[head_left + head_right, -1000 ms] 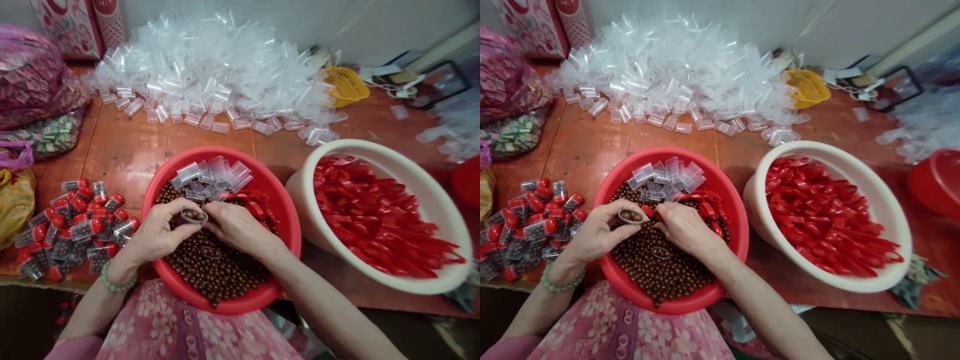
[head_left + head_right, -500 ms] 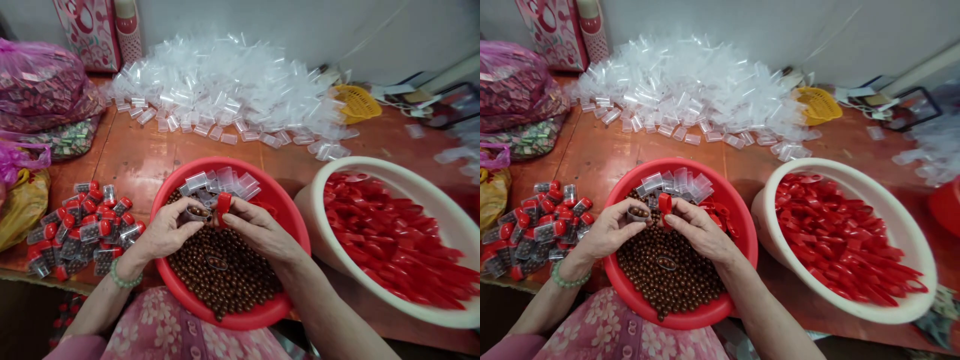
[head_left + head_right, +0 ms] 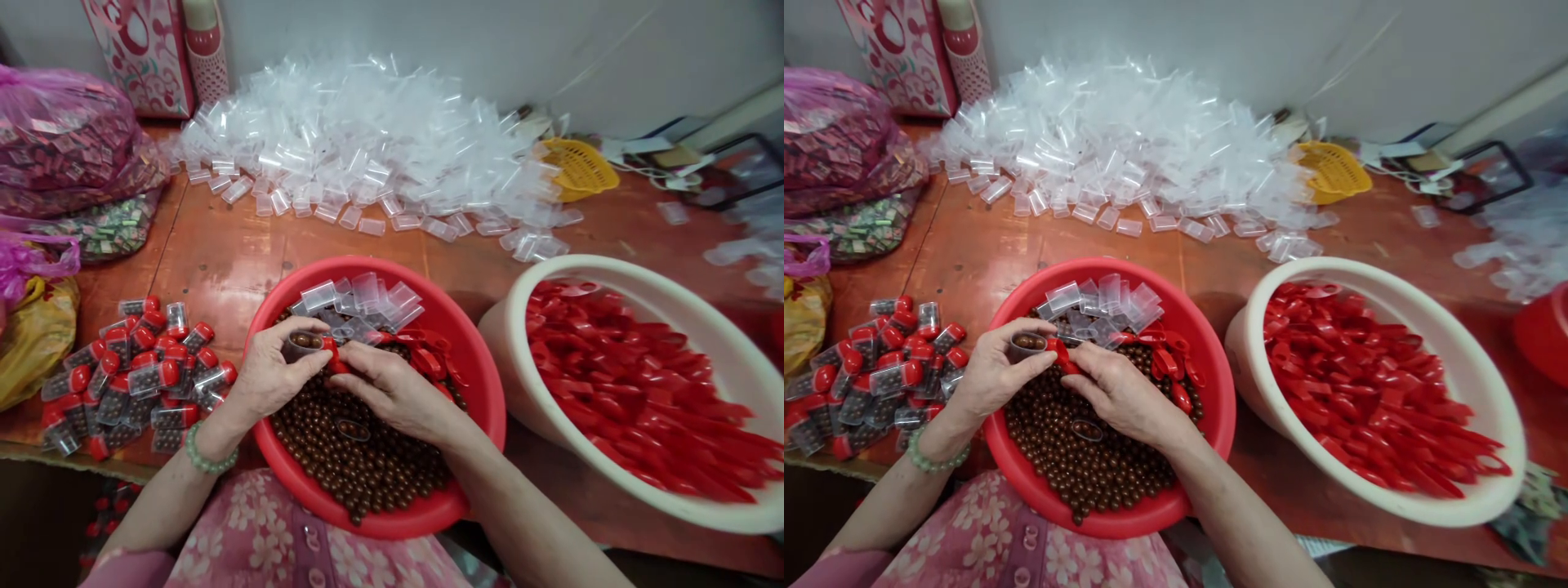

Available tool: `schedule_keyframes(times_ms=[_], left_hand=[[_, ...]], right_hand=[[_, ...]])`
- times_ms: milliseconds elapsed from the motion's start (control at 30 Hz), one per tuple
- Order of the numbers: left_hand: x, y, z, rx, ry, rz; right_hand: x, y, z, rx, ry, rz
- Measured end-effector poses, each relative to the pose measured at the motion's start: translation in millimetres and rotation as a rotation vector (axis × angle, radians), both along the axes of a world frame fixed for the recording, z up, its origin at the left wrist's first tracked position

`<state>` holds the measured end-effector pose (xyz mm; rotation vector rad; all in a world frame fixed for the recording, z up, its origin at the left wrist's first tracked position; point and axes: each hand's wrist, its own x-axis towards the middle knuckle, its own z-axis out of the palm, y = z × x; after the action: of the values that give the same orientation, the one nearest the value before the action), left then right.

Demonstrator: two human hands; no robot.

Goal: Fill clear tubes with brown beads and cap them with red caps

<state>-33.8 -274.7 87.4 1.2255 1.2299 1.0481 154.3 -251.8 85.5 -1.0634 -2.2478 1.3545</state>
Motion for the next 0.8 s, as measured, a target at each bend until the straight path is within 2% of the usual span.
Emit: schedule_keyframes(times_ms=[133, 300, 467, 633, 700, 800], left_hand=[[0.2, -0.1, 1.7, -0.059, -0.039, 0.021], [0.7, -0.4, 1.5, -0.057, -0.056, 0.038], [2.8, -2.0, -1.4, -0.031, -0.011, -0.02], [5.8, -4.7, -7.1, -0.073, -0.014, -0.107], [5.6, -4.5, -8.3, -0.11, -0.087, -0.139], [1.7, -3.3, -4.1, -0.167, -0.208, -0.147]], right_hand=[[4.2, -5.6, -1.2, -0.042, 0.026, -0.099], [6.1, -15.3, -5.5, -0.185, 0.174, -0.367], [-3.7, -19.1, -3.8, -0.187, 0.264, -0.585], [-16.0, -19.5, -5.1, -0.058, 0.364, -0.54], [-18.7, -19.2, -5.1, 0.009, 0.381, -0.514], [-17.8, -17.2, -3.3, 0.121, 0.33, -0.565]])
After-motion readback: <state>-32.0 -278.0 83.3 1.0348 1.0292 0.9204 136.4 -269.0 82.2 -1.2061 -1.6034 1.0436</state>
